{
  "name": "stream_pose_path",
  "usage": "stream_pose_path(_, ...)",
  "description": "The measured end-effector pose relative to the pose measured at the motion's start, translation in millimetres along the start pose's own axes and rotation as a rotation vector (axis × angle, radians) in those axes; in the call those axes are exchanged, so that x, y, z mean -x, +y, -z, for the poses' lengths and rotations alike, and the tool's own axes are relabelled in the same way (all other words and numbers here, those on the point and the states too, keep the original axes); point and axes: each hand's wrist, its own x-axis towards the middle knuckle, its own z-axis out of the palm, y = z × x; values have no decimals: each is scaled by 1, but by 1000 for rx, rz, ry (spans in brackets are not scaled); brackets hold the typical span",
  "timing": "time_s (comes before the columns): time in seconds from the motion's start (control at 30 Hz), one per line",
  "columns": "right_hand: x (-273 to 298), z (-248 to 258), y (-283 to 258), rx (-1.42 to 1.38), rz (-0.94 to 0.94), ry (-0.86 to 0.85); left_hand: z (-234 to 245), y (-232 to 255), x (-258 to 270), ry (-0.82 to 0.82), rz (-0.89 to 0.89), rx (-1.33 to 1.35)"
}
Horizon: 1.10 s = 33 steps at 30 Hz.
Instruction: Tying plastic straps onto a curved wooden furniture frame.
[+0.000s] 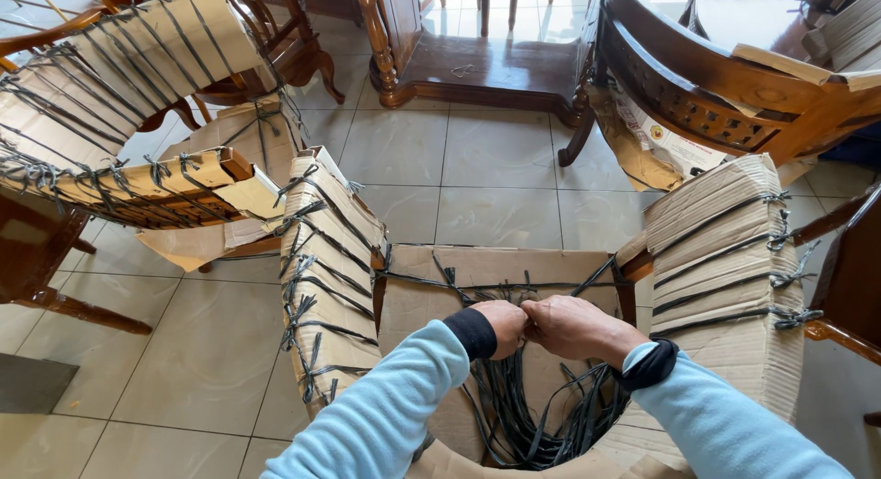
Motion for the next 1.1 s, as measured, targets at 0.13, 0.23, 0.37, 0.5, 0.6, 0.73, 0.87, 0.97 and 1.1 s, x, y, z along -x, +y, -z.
stream_pose_path(0.13,-5,-1,5,11,-17,-2,-2,0,-1,16,-9,-7)
stream_pose_path(0.23,-2,0,5,21,-32,-10,5,7,4,13,-14,2)
stream_pose_path(0.37,3,3,-1,3,-20,-3,10,4,9,19,-11,-2)
stream_pose_path(0.5,2,0,1,-27,-16,0,5,6,2,41,-3,32)
stream_pose_path(0.6,1,0,0,-56,-15,8,21,13,15,46,-13,30)
stream_pose_path(0.73,4,0,-3,0,-25,-16,55,33,45,64,26,-43)
stream_pose_path(0.87,-1,-8,5,34,-48,-74,73,37,60,173,129,-48)
stream_pose_path(0.97,3,-9,6,48,-88,-112,81,29,54,342,168,-30)
stream_pose_path(1.1,-40,-46,65,69,-127,-156,108,22,60,523,199,79)
